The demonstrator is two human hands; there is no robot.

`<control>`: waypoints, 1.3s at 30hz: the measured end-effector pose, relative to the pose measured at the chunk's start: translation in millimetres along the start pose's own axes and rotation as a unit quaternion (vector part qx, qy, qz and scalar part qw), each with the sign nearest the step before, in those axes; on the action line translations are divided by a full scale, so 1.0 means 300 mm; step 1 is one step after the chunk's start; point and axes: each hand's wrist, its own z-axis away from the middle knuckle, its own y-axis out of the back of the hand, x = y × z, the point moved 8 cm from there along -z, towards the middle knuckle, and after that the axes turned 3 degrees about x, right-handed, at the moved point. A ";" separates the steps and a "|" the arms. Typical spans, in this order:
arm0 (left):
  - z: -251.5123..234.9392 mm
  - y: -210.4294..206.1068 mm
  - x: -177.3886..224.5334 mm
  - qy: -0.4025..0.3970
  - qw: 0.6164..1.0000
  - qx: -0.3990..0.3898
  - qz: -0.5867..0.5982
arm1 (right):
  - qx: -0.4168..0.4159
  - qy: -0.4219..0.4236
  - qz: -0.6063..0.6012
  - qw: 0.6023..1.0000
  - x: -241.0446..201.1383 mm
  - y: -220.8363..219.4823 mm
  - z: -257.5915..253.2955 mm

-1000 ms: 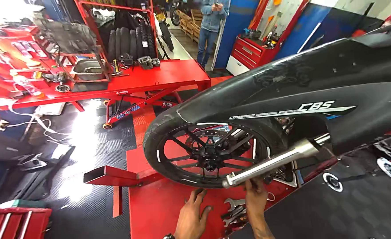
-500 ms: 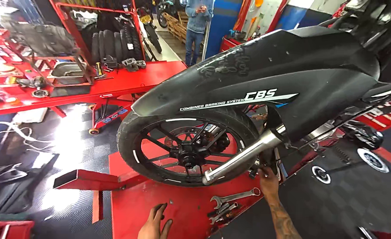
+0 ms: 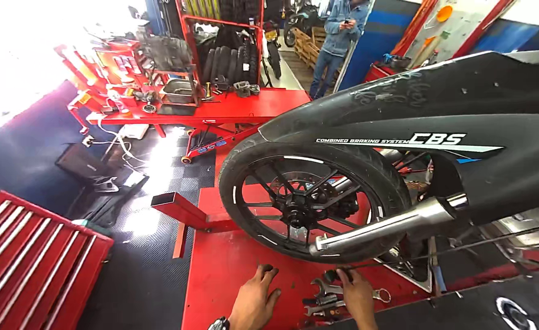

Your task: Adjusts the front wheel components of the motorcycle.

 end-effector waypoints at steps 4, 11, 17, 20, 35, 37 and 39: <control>-0.089 -0.005 0.051 0.003 1.000 -0.020 -0.008 | 0.062 -0.021 -0.090 0.994 -0.094 -0.059 -0.068; -0.285 0.027 0.076 0.043 0.987 0.065 0.141 | 0.035 -0.051 -0.381 0.923 -0.207 -0.117 -0.131; -0.342 0.012 0.105 0.047 0.947 0.079 0.308 | -0.075 -0.044 -0.468 0.879 -0.226 -0.158 -0.145; -0.343 0.019 0.113 0.057 0.940 0.123 0.313 | -0.163 -0.065 -0.508 0.843 -0.220 -0.198 -0.154; -0.276 0.143 0.179 -0.060 0.918 0.296 0.255 | -0.327 -0.073 -0.555 0.761 -0.270 -0.205 -0.200; -0.278 0.153 0.180 -0.074 0.911 0.305 0.266 | -0.333 -0.075 -0.551 0.762 -0.264 -0.206 -0.202; -0.275 0.163 0.177 -0.082 0.903 0.318 0.277 | -0.334 -0.080 -0.557 0.756 -0.256 -0.211 -0.202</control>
